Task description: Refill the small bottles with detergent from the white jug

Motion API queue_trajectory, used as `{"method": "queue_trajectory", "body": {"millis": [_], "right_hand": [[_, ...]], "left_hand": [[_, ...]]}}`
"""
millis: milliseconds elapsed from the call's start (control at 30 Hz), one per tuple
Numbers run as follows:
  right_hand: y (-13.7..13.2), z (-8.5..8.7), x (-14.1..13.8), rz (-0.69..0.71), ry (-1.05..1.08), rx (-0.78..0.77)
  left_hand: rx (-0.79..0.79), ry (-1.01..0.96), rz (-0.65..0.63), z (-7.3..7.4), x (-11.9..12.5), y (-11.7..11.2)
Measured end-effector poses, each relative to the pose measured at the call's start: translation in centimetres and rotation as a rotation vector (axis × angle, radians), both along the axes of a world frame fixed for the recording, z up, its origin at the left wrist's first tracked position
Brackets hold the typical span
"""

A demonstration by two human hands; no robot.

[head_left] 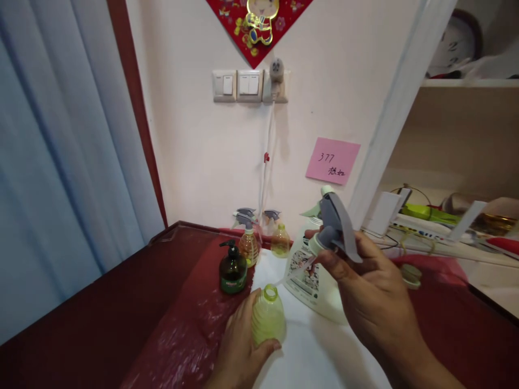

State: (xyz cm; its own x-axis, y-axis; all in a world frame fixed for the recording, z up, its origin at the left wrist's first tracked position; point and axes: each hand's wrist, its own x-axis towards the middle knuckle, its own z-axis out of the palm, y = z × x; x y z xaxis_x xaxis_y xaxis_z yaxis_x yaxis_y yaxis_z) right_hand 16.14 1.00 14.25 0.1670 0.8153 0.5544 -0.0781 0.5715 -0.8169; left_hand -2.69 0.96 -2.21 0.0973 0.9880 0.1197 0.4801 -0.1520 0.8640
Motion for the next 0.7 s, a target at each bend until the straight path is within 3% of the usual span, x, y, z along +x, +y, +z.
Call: {"method": "queue_trajectory", "body": {"millis": [233, 500, 700], "right_hand": [[0.9, -1.7, -1.4, 0.025, -0.073, -0.055], [2.2, -7.6, -3.2, 0.105, -0.217, -0.176], [2.7, -10.0, -3.7, 0.106, -0.217, -0.256]], "left_hand": [[-0.042, 0.020, 0.016, 0.1, 0.0, 0.0], [-0.034, 0.042, 0.004, -0.2, -0.1, -0.1], [-0.071, 0.078, -0.004, 0.2, 0.0, -0.1]]}}
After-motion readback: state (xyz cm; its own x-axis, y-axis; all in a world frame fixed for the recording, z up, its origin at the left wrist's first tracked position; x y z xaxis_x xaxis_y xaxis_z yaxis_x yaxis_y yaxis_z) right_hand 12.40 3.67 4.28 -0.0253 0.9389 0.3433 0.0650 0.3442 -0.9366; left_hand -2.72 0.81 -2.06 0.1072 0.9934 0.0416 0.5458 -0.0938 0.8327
